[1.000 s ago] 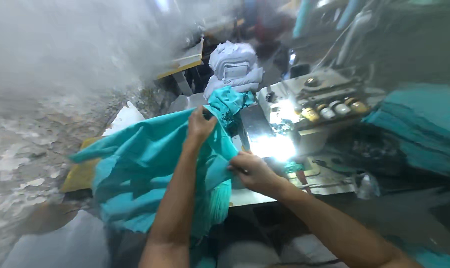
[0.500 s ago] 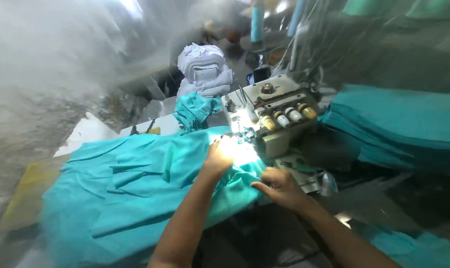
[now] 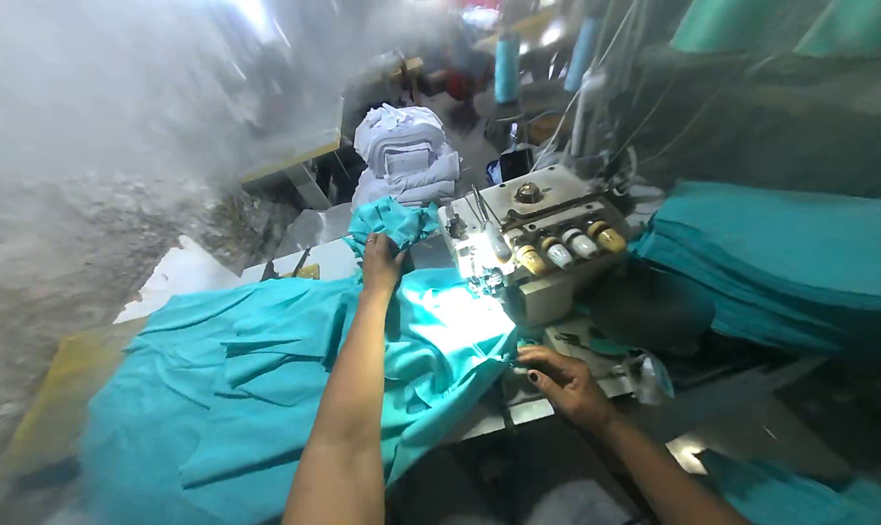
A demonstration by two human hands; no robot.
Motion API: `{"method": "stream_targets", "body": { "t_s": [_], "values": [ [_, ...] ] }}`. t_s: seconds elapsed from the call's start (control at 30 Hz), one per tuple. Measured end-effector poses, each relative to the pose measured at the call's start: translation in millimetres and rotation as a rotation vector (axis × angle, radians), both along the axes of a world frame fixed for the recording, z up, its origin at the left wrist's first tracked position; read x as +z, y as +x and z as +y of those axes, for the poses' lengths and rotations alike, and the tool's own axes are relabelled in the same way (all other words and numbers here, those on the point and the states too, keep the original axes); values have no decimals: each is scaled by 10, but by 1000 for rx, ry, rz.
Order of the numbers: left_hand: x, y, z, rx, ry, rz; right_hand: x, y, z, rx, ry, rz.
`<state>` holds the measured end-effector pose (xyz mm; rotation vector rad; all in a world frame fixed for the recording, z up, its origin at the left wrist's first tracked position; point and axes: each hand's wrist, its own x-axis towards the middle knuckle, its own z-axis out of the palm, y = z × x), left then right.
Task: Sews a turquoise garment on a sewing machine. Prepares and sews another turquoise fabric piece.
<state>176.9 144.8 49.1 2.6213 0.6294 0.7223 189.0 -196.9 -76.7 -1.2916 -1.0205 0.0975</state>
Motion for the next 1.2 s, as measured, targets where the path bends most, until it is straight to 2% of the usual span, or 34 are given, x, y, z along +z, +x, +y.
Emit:
{"method": "stream_targets", "body": {
  "t_s": [0.17, 0.3, 0.4, 0.47, 0.53, 0.63, 0.7, 0.77, 0.8, 0.9, 0.93, 1.07, 1.2],
  "values": [
    [230, -129, 113, 8, -129, 31, 58, -28, -12, 8, -62, -24],
    [577, -358, 46, 30, -235, -187, 188, -59, -68, 2, -31, 65],
    [779, -575, -87, 2, -217, -266, 389, -158, -41, -126, -50, 32],
    [857, -759, -297, -89, -129, -323, 567, -240, 19, -152, -7, -37],
    [988, -1035, -671, -266, -28, -319, 779, -334, 107, -150, 97, -123],
    [1096, -1384, -1238, -501, -119, -95, 1090, -542, 223, -90, 164, -69],
    [960, -1462, -1459, -595, -165, -26, 1287, -747, 220, 2, 110, 199],
    [758, -1510, -1607, -675, -224, -150, 1439, -924, 190, 17, 92, 500],
    [659, -1554, -1673, -719, -302, -263, 1441, -992, 158, 0, 111, 548],
    [390, -1694, -1854, -936, -793, -577, 1293, -1087, 4, 7, 250, 405],
    [278, -1703, -1938, -922, -919, -678, 1244, -1094, -41, 14, 271, 330],
    [-297, -1629, -2184, -755, -968, -673, 1074, -1101, -110, -59, 194, 146],
    [-416, -1610, -2415, -755, -1084, -692, 998, -1157, -113, -94, 217, 271]
  ]
}}
